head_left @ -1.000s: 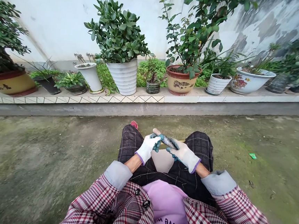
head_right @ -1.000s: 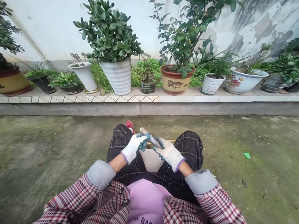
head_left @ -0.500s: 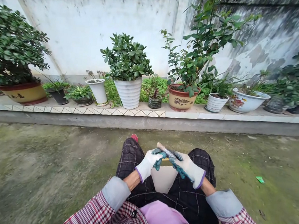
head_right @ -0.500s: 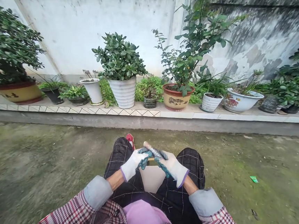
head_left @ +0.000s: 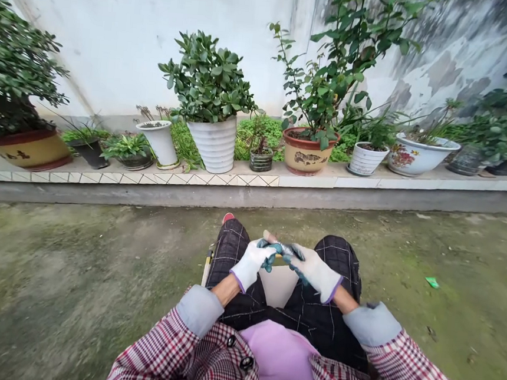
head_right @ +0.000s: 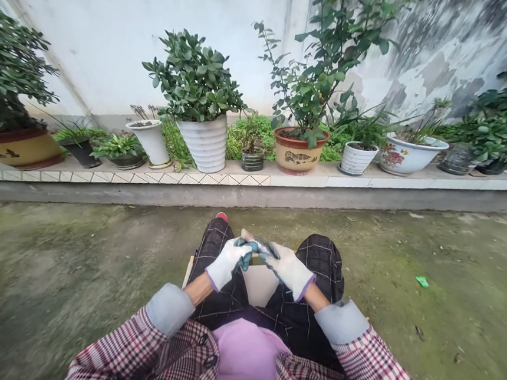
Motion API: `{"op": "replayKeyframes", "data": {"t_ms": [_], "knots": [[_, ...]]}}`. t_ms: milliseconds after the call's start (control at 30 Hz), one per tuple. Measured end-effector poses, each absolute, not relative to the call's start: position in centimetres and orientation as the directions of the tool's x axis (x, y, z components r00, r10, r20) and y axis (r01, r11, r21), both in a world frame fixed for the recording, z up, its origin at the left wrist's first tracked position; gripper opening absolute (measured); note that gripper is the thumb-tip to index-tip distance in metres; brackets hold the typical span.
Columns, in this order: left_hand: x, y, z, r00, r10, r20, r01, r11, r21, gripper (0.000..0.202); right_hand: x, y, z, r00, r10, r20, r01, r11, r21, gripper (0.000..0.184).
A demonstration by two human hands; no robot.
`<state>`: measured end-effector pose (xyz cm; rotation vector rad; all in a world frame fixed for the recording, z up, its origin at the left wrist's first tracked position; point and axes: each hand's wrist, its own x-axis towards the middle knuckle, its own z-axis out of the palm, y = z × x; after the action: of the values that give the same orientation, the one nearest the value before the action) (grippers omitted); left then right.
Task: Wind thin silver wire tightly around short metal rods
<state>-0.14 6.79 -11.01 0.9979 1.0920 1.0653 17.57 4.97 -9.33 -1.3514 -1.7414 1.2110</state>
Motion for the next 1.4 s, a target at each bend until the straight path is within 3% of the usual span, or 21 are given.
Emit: {"op": "replayKeyframes", "data": {"t_ms": [100,167,233,300,367,433,567,633,733,900,967,1067,1167,1400], "knots": [[-1.0,6.5,-9.9,0.289,0.944,-0.162,-0.123,0.204,0.971,0.022,17.9,3.9,-8.4,-0.475,0.84,-0.262,0.141,-0.222,-0.965,0.042],[-1.2,6.5,-9.6,0.343,0.926,-0.16,-0.101,0.205,0.973,0.027,18.1,3.8,-8.4,-0.538,0.787,-0.302,0.103,-0.295,-0.95,0.045],[-1.0,6.5,-9.9,0.302,0.938,-0.172,-0.103,0.211,0.972,0.027,18.1,4.3,-9.1,-0.508,0.814,-0.282,0.163,-0.231,-0.959,0.044],[-0.4,6.6,-10.5,0.209,0.96,-0.185,-0.123,0.214,0.969,0.023,18.1,5.0,-10.0,-0.383,0.907,-0.176,0.312,-0.052,-0.949,0.036],[0.0,6.7,-11.0,0.151,0.969,-0.196,-0.135,0.216,0.967,0.02,18.1,5.4,-10.6,-0.259,0.966,-0.022,0.484,0.11,-0.868,0.029],[-0.1,6.9,-11.0,0.163,0.966,-0.202,-0.118,0.222,0.968,0.018,18.0,5.4,-10.6,-0.237,0.971,0.043,0.541,0.168,-0.824,0.024],[-1.4,6.8,-9.6,0.336,0.928,-0.159,-0.09,0.199,0.976,0.021,17.9,4.3,-9.5,-0.411,0.895,-0.173,0.253,-0.071,-0.965,0.038],[-2.0,6.5,-8.6,0.425,0.897,-0.126,-0.079,0.175,0.981,0.029,18.0,3.8,-9.0,-0.497,0.829,-0.258,0.111,-0.234,-0.966,0.045],[-2.2,6.0,-8.1,0.446,0.887,-0.122,-0.068,0.169,0.983,0.031,18.2,3.8,-9.0,-0.584,0.75,-0.313,0.054,-0.348,-0.936,0.047],[-0.9,6.2,-9.7,0.294,0.944,-0.149,-0.115,0.189,0.975,0.019,18.1,4.8,-10.1,-0.394,0.899,-0.19,0.232,-0.103,-0.967,0.035],[-0.5,6.6,-10.5,0.257,0.954,-0.155,-0.11,0.188,0.976,0.014,18.1,5.2,-10.6,-0.291,0.953,-0.082,0.394,0.041,-0.918,0.028],[-0.3,7.0,-11.1,0.209,0.961,-0.181,-0.104,0.206,0.973,0.013,18.4,5.3,-11.1,-0.226,0.971,0.082,0.59,0.203,-0.781,0.03],[-0.3,7.0,-10.9,0.197,0.961,-0.196,-0.108,0.22,0.97,0.013,18.6,5.1,-11.2,-0.252,0.962,0.105,0.655,0.249,-0.713,0.027],[-0.1,6.9,-10.8,0.173,0.946,-0.273,-0.082,0.29,0.954,0.008,18.4,5.1,-11.3,-0.282,0.956,0.077,0.668,0.254,-0.7,0.027]]}}
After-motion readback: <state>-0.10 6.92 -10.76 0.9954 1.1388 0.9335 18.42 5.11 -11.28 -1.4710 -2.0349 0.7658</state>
